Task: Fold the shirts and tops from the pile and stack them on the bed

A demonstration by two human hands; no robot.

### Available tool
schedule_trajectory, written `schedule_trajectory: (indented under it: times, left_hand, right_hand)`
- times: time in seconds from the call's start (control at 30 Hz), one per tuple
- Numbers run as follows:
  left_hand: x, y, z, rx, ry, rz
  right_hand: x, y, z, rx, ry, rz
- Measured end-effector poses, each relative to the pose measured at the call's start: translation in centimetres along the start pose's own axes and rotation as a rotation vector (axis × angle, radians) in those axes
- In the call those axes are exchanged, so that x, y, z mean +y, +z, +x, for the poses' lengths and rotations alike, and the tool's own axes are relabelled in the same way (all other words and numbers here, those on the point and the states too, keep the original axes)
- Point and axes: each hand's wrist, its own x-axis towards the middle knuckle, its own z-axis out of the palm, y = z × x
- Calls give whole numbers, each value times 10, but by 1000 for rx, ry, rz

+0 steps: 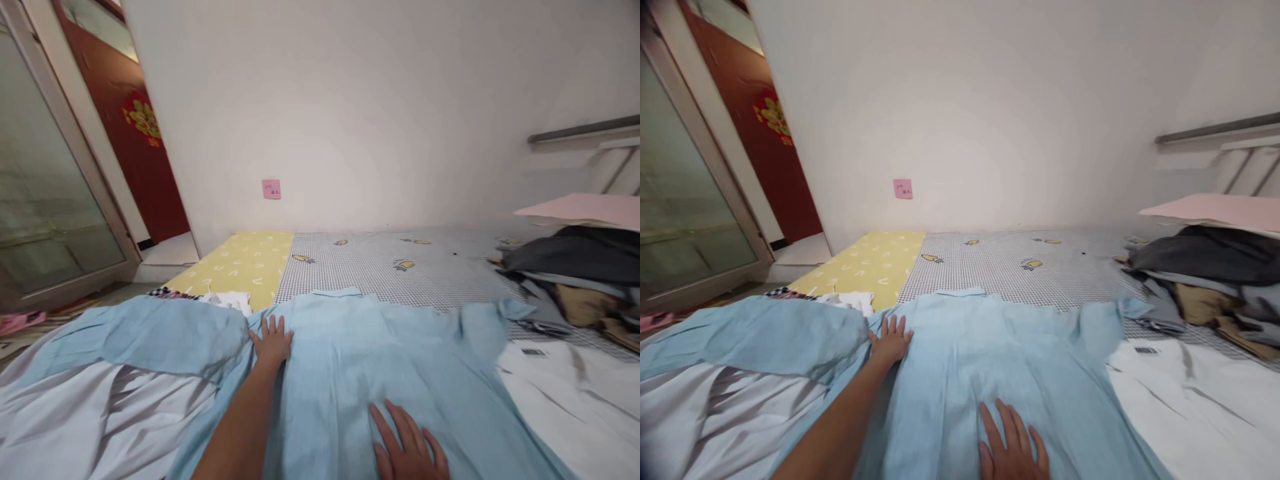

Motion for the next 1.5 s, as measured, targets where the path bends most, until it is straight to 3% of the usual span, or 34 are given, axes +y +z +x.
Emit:
schedule_trajectory:
  times: [0.1,0.23,0.33,0.43,0.5,0.57,0.67,0.77,0.83,0.93,1.0,1.13,1.23,1.4,1.5]
  left_hand:
    - [17,-8,-38,30,87,21]
    - [21,4,-135,150,337,24]
    - [0,21,-211,29,481,-28]
    - [-36,33,-270,-115,444,-76]
    - [-65,38,-300,-123,318,-149]
    - [-99,44,-327,-56,135,-343]
    - [-152,57,-370,115,-351,-874]
    - [-192,71,-415,109,-844,-1222]
    - [-202,77,-438,-5,-974,-1337]
    - [-194,78,-449,-158,-995,-1559]
    - [-178,77,-443,-198,-949,-1673]
    - [-148,74,-423,-150,-827,-1820]
    - [-144,66,-418,-73,-766,-1890]
    - [-159,46,-427,-11,-698,-2001]
    - [-161,31,-431,-32,-626,-2055]
  right_hand:
    - [-6,-20,9,-45,5,35]
    - [-19,-54,18,-168,74,99]
    - [-25,-69,21,-229,101,103]
    - [-26,-76,26,-301,133,113]
    - [-23,-81,33,-396,164,157]
    - [-21,-89,40,-486,181,211]
    - [-27,-107,31,-444,171,289]
    - [-49,-126,-19,-343,-15,479]
    - [-68,-135,-71,-403,-241,605]
    - [-93,-141,-149,-473,-523,583]
    - [-104,-138,-185,-459,-607,510]
    - [-105,-130,-204,-483,-587,443]
    - [-93,-136,-190,-574,-426,568]
    - [-80,-169,-161,-638,40,885]
    - [-90,-186,-154,-676,92,982]
